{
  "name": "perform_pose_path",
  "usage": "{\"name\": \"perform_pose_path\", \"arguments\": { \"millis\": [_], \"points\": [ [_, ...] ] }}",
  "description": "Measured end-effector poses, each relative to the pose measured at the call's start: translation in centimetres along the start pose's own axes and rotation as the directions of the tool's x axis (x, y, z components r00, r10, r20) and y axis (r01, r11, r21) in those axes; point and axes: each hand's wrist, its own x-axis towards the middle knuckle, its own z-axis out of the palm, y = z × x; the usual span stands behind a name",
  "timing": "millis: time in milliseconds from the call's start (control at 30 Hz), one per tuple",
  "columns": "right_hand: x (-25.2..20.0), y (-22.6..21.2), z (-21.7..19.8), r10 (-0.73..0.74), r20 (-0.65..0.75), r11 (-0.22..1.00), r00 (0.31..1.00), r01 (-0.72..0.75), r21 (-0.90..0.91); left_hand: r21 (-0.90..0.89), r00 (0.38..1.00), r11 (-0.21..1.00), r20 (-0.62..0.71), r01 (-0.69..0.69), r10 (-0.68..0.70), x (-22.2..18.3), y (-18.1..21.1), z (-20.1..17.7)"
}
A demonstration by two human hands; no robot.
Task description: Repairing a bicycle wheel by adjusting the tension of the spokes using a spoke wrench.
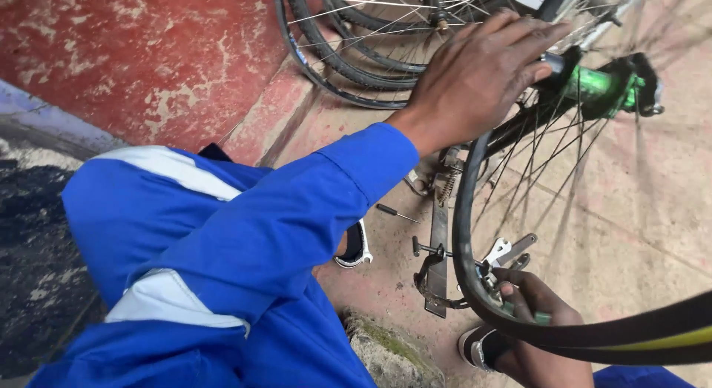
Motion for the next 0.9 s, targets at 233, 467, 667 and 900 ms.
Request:
{"name": "perform_pose_path", "arguments": {
  "millis": [233,467,667,900],
  "points": [
    [-0.4,-0.5,0.4,0.106,-0.003,0.924,0.994,-0.097,0.371,-0.018,0.999,1.000,-0.044,-0.012,0.011,-0.2,-0.2,0.5],
    [-0.5,-0.8,0.1,0.097,-0.020,0.986,0.995,-0.094,0.136,0.010,0.999,1.000,-0.023,0.023,-0.023,-0.2,-0.2,1.1],
    [-0.8,-1.3,0.0,0.087,-0.028,0.996,0.996,-0.086,0.033,0.007,0.999,0.999,-0.017,0.043,-0.043,-0.3,-0.3,1.5],
    [-1.1,-1.9,-0.3,0.056,-0.039,0.991,0.998,-0.060,-0.119,0.045,0.999,0.998,-0.016,0.038,-0.038,-0.3,-0.3,1.9]
  ]
}}
